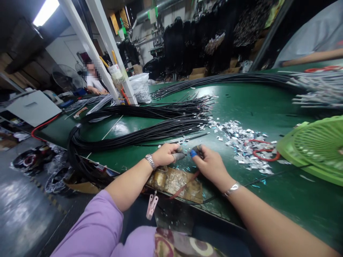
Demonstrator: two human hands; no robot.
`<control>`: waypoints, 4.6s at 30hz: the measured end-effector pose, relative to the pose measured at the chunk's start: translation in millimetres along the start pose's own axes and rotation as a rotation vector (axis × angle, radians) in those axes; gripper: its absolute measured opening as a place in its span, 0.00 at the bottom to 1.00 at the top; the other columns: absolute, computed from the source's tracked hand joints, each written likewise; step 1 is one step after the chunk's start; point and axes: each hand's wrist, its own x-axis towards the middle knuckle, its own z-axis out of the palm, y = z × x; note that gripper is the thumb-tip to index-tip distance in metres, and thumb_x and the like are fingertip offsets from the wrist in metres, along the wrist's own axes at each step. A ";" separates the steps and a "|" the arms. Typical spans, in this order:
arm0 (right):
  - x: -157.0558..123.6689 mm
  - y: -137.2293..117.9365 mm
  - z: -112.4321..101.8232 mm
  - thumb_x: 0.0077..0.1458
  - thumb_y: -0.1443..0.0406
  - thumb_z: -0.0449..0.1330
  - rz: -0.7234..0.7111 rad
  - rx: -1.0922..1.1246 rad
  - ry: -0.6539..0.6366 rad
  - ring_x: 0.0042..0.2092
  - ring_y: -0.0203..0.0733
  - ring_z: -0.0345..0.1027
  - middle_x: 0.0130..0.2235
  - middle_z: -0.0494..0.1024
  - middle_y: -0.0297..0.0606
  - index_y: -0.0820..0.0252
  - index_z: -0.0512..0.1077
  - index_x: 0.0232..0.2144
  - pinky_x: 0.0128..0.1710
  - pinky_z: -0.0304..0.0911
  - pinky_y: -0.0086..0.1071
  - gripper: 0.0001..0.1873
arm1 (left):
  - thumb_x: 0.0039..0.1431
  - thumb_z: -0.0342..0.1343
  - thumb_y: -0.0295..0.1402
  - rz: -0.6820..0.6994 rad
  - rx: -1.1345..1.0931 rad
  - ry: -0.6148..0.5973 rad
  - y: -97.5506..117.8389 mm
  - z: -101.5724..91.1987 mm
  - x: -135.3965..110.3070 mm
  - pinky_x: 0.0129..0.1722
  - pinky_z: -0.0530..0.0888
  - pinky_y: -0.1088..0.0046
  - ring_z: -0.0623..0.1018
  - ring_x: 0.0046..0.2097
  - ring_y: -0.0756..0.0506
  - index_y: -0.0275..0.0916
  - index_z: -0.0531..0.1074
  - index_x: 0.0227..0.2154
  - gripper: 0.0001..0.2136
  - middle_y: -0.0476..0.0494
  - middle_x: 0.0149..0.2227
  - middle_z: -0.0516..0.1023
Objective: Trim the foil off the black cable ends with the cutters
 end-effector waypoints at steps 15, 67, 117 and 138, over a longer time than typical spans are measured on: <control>3.0 2.2 2.0 0.49 0.54 0.55 0.148 0.306 -0.168 0.23 0.37 0.56 0.19 0.66 0.32 0.56 0.66 0.21 0.23 0.52 0.31 0.14 | 0.43 0.61 0.52 -0.075 -0.219 -0.051 8.8 -2.9 -5.2 0.14 0.54 0.80 0.58 0.13 0.57 0.35 0.65 0.26 0.23 0.56 0.14 0.64; 2.7 -2.7 -8.6 0.38 0.46 0.66 0.257 0.645 -0.392 0.23 0.35 0.55 0.21 0.63 0.29 0.57 0.66 0.25 0.23 0.55 0.30 0.23 | 0.57 0.53 0.36 0.152 0.473 0.069 18.9 -1.1 -14.4 0.28 0.62 0.77 0.70 0.27 0.51 0.37 0.68 0.23 0.11 0.47 0.23 0.72; -2.4 -8.3 -11.0 0.34 0.51 0.68 0.364 0.952 -0.792 0.16 0.25 0.40 0.17 0.61 0.26 0.59 0.63 0.21 0.17 0.37 0.26 0.23 | 0.40 0.64 0.52 -0.133 -0.327 -0.367 10.9 -6.8 -4.0 0.13 0.51 0.81 0.56 0.13 0.58 0.35 0.64 0.24 0.24 0.56 0.13 0.63; 2.4 -9.1 -16.5 0.45 0.52 0.61 0.052 0.397 -0.299 0.25 0.36 0.59 0.24 0.70 0.34 0.57 0.67 0.26 0.25 0.56 0.31 0.15 | 0.40 0.61 0.57 -0.078 -0.336 -0.125 -0.4 -8.6 -0.6 0.14 0.49 0.80 0.54 0.13 0.58 0.35 0.65 0.25 0.26 0.57 0.12 0.60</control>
